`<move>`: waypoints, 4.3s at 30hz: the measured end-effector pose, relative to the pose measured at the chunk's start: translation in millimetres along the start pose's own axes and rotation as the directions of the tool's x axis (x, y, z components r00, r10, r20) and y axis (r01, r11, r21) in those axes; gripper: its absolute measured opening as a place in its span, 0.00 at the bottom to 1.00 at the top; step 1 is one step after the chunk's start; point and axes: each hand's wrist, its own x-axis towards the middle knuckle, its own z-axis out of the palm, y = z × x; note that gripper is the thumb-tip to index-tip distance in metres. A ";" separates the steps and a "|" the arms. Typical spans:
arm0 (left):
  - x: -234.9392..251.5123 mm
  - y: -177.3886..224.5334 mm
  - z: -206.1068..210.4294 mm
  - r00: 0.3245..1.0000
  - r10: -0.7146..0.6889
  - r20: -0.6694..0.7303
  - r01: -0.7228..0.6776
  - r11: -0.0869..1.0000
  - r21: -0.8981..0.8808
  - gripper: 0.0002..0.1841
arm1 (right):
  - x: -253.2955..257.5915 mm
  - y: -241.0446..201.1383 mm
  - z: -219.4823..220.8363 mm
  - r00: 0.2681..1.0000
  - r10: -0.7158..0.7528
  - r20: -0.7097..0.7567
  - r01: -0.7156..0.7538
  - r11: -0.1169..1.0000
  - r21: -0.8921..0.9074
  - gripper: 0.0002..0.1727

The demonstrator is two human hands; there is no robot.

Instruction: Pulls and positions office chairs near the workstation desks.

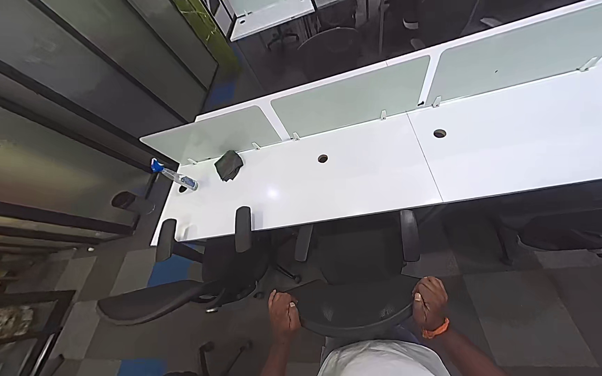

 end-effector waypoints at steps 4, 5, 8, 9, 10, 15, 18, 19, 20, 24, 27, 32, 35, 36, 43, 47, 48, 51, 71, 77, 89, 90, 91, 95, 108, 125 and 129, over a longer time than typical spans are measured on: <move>-7.3 0.8 -3.0 1.000 0.009 0.022 -0.009 0.999 0.030 0.25 | -3.8 -6.1 -11.1 0.999 -0.004 0.053 0.006 0.999 -0.037 0.29; -11.6 3.6 -4.9 0.999 0.010 0.041 -0.012 0.999 0.044 0.25 | -7.2 -10.2 -19.1 0.995 0.024 0.094 -0.020 0.999 -0.043 0.28; -15.7 15.6 -23.0 0.964 -0.103 0.245 0.065 0.985 0.161 0.20 | -0.8 -19.5 -42.9 0.865 0.324 0.382 -0.377 0.923 0.071 0.22; -7.1 20.4 -31.9 0.894 -0.229 0.385 0.154 0.964 0.217 0.19 | 11.4 -13.0 -47.3 0.727 0.439 0.529 -0.581 0.803 0.133 0.19; 7.8 22.9 -38.5 0.748 -0.383 0.542 0.276 0.922 0.271 0.19 | 26.9 -1.5 -49.3 0.570 0.497 0.654 -0.736 0.663 0.138 0.16; 87.8 -44.5 28.3 0.452 -0.544 0.707 0.467 0.819 0.332 0.34 | 68.0 90.4 31.6 0.309 0.683 0.662 -0.577 0.688 -0.441 0.50; 123.1 -105.1 110.7 0.437 -0.664 0.607 0.527 0.735 0.426 0.59 | 68.4 134.6 96.2 0.201 0.794 0.574 -0.489 0.589 -0.644 0.75; 128.0 -124.3 134.2 0.402 -0.703 0.587 0.552 0.697 0.457 0.67 | 64.7 146.9 110.4 0.162 0.818 0.552 -0.482 0.553 -0.679 0.79; 131.9 -140.0 153.4 0.362 -0.728 0.582 0.578 0.665 0.473 0.72 | 62.4 157.8 121.2 0.117 0.832 0.543 -0.473 0.527 -0.706 0.82; 135.2 -164.3 199.3 0.248 -0.779 0.577 0.718 0.547 0.430 0.71 | 49.5 175.0 144.4 -0.001 0.862 0.506 -0.476 0.445 -0.759 0.83; 130.6 -161.8 209.6 0.247 -0.808 0.535 0.712 0.525 0.465 0.60 | 26.3 177.1 160.9 0.022 0.914 0.406 -0.477 0.367 -0.799 0.83; 130.4 -162.5 210.7 0.272 -0.813 0.515 0.721 0.527 0.451 0.54 | 17.6 185.6 173.1 0.013 0.934 0.356 -0.429 0.327 -0.842 0.77; 124.8 -153.7 211.4 0.249 -0.839 0.484 0.732 0.490 0.473 0.55 | 16.3 187.7 170.5 0.025 0.929 0.368 -0.416 0.345 -0.842 0.78; 123.1 -151.7 211.3 0.249 -0.844 0.475 0.734 0.484 0.477 0.54 | 16.2 186.6 170.5 0.037 0.930 0.365 -0.418 0.346 -0.840 0.77; 83.6 -142.3 206.7 0.219 -0.841 0.495 0.748 0.470 0.468 0.57 | -9.5 176.8 150.8 0.056 0.936 0.348 -0.404 0.340 -0.849 0.76; 41.4 -130.2 209.2 0.199 -0.834 0.514 0.797 0.443 0.411 0.61 | -29.8 174.7 133.5 0.057 0.931 0.362 -0.411 0.352 -0.841 0.76; 31.3 -125.4 208.7 0.197 -0.836 0.512 0.807 0.435 0.399 0.61 | -34.5 174.0 129.7 0.052 0.928 0.369 -0.411 0.357 -0.839 0.76; 12.8 -115.0 211.3 0.196 -0.838 0.509 0.817 0.427 0.389 0.64 | -36.9 176.9 121.6 0.054 0.924 0.378 -0.394 0.368 -0.842 0.76; 9.2 -248.7 266.5 -0.194 -0.392 0.899 0.807 -0.586 -0.082 0.34 | -20.9 -47.1 307.2 0.016 0.565 0.825 -0.600 0.665 -0.444 0.34; 18.9 -233.8 271.6 -0.163 -0.303 0.939 0.708 -0.698 -0.102 0.33 | -46.7 -80.4 431.9 0.187 0.670 0.718 -0.927 0.363 -0.097 0.40; 33.8 -248.9 296.9 -0.246 -0.149 0.958 0.613 -0.790 0.034 0.21 | -54.8 -70.9 452.5 0.196 0.603 0.774 -0.972 0.223 0.073 0.33; 37.9 -249.8 295.4 -0.251 -0.156 0.955 0.624 -0.781 0.037 0.20 | -53.6 -70.9 454.3 0.190 0.600 0.777 -0.975 0.211 0.076 0.36; 40.0 -250.7 297.3 -0.255 -0.165 0.953 0.640 -0.767 0.038 0.19 | -52.3 -72.3 456.8 0.192 0.601 0.776 -0.974 0.215 0.074 0.37; 36.6 -253.5 312.2 -0.239 -0.147 0.960 0.664 -0.746 0.052 0.24 | -49.5 -79.9 460.1 0.206 0.634 0.745 -0.970 0.231 0.072 0.34; 55.6 -214.7 228.4 -0.171 -0.073 0.983 0.700 -0.711 0.069 0.25 | -8.3 -129.9 411.6 0.253 0.650 0.717 -0.963 0.240 0.123 0.29; -3.7 -193.9 237.6 0.099 -0.288 0.952 0.689 -0.671 -0.274 0.43 | 27.9 3.1 277.5 0.107 0.398 0.911 -0.650 0.721 -0.239 0.44; -53.2 -186.4 219.0 0.057 -0.362 0.931 0.778 -0.568 -0.268 0.31 | 68.3 65.9 152.6 0.032 0.416 0.909 -0.393 0.841 -0.371 0.38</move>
